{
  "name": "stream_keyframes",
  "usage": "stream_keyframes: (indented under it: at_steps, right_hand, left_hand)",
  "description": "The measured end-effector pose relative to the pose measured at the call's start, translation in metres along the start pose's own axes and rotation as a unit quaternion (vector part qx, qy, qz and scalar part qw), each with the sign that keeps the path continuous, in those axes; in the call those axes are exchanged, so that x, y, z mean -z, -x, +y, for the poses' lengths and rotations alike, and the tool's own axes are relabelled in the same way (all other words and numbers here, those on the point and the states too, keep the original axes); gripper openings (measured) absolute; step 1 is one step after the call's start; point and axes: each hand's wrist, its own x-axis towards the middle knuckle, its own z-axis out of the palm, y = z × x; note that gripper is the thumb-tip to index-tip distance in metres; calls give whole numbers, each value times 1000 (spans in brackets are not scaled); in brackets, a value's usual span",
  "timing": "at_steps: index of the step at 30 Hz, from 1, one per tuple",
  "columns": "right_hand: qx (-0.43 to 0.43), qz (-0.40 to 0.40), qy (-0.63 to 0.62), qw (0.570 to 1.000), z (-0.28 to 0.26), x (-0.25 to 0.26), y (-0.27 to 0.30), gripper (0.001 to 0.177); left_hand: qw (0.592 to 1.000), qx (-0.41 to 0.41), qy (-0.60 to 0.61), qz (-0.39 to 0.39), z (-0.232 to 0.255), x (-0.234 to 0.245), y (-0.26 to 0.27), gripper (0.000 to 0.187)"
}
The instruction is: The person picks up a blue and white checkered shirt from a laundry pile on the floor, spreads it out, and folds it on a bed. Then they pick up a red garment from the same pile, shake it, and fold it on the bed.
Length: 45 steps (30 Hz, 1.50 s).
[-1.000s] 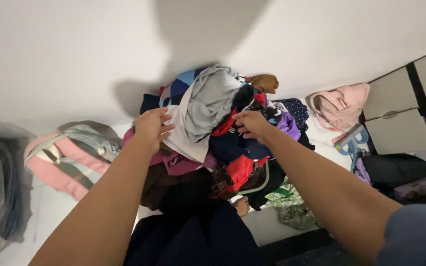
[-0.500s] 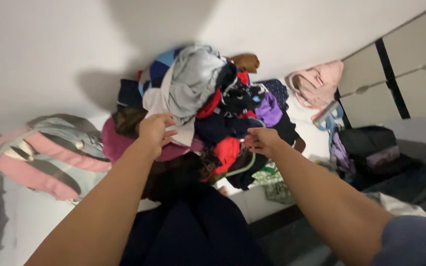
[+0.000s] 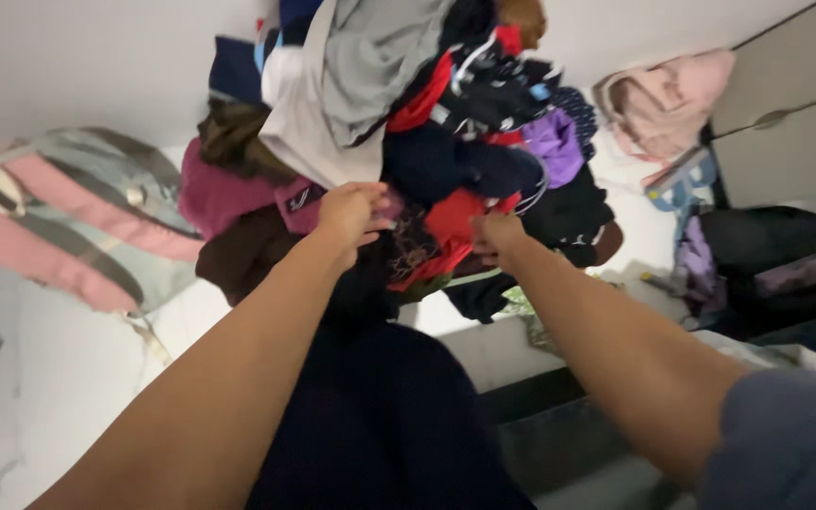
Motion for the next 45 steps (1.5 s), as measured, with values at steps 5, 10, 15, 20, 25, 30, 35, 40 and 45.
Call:
stream_keyframes:
  at_steps: [5, 10, 15, 20, 25, 30, 35, 40, 45]
  right_hand:
    - [-20, 77, 8, 997, 2, -38, -51, 64]
    - [113, 41, 21, 993, 9, -50, -108, 37]
    - [161, -6, -72, 984, -31, -43, -43, 18]
    - [141, 22, -151, 978, -60, 5, 57, 15]
    - [133, -50, -256, 956, -88, 24, 138, 16]
    - [196, -75, -284, 936, -122, 7, 250, 13]
    - [269, -259, -264, 889, -157, -14, 354, 13]
    - [280, -338, -225, 870, -164, -15, 395, 18]
    - [263, -239, -336, 872, -156, 2, 350, 34]
  left_hand:
    - [1000, -12, 1, 6, -21, -1, -8, 28]
    - [999, -42, -8, 19, -21, 7, -6, 29]
    - [999, -36, -8, 17, -7, 10, 14, 28]
    - [1000, -27, -12, 6, 26, 1, 40, 29]
    - [1000, -9, -13, -19, 64, -8, 50, 35]
    - [998, 29, -37, -50, 104, -24, 76, 40]
    - [991, 62, -55, -105, 149, -52, 115, 32]
    - [981, 8, 1, -195, 175, -54, 88, 16]
    - [971, -51, -34, -230, 234, -26, 104, 7]
